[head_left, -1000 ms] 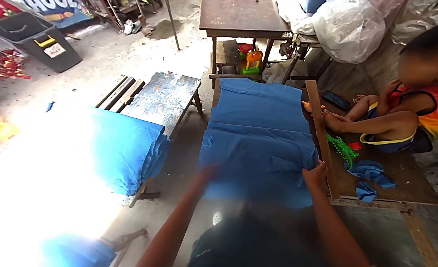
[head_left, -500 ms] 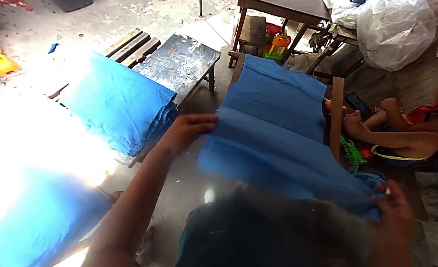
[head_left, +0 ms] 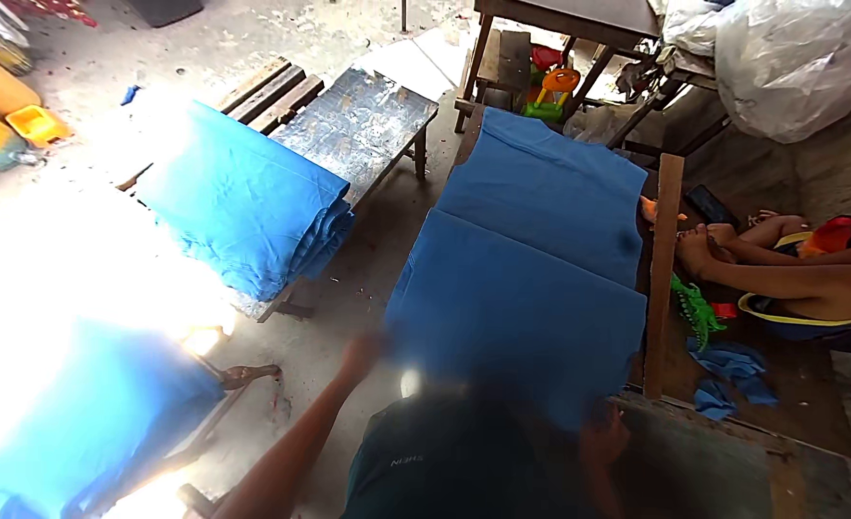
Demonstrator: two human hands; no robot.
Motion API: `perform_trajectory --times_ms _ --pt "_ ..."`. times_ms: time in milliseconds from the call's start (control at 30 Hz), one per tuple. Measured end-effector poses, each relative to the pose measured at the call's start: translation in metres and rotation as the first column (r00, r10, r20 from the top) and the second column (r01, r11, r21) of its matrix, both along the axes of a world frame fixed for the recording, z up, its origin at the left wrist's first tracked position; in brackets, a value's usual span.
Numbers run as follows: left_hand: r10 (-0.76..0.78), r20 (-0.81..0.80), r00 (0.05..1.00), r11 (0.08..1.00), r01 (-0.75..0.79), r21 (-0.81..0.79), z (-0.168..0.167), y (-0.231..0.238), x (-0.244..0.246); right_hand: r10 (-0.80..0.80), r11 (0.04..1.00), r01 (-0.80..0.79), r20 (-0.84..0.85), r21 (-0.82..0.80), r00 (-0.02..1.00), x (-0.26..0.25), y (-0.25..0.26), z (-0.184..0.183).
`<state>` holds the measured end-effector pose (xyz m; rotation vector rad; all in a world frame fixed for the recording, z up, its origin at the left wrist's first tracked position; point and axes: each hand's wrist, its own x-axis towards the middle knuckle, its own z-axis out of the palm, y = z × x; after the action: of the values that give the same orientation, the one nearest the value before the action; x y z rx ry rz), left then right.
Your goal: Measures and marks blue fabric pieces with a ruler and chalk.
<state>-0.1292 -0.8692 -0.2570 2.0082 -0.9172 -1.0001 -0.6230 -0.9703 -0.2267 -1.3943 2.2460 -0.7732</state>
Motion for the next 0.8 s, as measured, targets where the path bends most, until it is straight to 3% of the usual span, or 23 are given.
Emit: perform_trajectory --times_ms 100,167,267,333,400,500,600,700,800 --pt "0.16 0.245 0.956 0.986 -0.166 0.002 0.024 -0.008 -0.021 -0.051 0.996 0.05 -0.008 -0.075 0.999 -0.004 -0.011 0.02" --pt "0.212 0.357 0.91 0.975 -0.171 -0.143 0.044 -0.029 -0.043 -0.049 0.989 0.037 -0.085 -0.146 0.995 -0.012 -0.033 0.039" --pt "0.035 0.462 0.886 0.968 0.086 -0.237 0.064 -0.083 -0.079 0.015 0.988 -0.045 -0.201 -0.145 0.979 -0.039 -0.086 0.054" --pt "-0.145 0.515 0.845 0.955 0.255 -0.149 0.068 -0.135 -0.098 0.081 0.993 -0.099 -0.239 -0.065 0.968 -0.058 -0.124 0.059" --pt "-0.226 0.552 0.802 0.953 0.3 -0.045 0.058 -0.183 -0.113 0.16 0.987 -0.155 -0.248 0.041 0.956 -0.072 -0.153 0.061" --pt "-0.126 0.684 0.718 0.988 0.152 0.022 0.033 -0.225 -0.113 0.259 0.962 -0.233 -0.195 0.145 0.946 -0.087 -0.173 0.057" --pt "0.008 0.745 0.667 0.998 -0.049 0.034 0.027 -0.233 -0.098 0.241 0.964 -0.224 -0.115 0.141 0.964 -0.098 -0.176 0.048" --pt "0.048 0.723 0.689 0.98 -0.171 0.097 0.037 -0.232 -0.09 0.173 0.984 -0.172 -0.029 0.035 0.984 -0.106 -0.169 0.041" --pt "0.069 0.726 0.684 0.966 -0.228 0.124 0.041 -0.233 -0.094 0.211 0.97 -0.207 0.022 -0.129 0.977 -0.11 -0.156 0.04"
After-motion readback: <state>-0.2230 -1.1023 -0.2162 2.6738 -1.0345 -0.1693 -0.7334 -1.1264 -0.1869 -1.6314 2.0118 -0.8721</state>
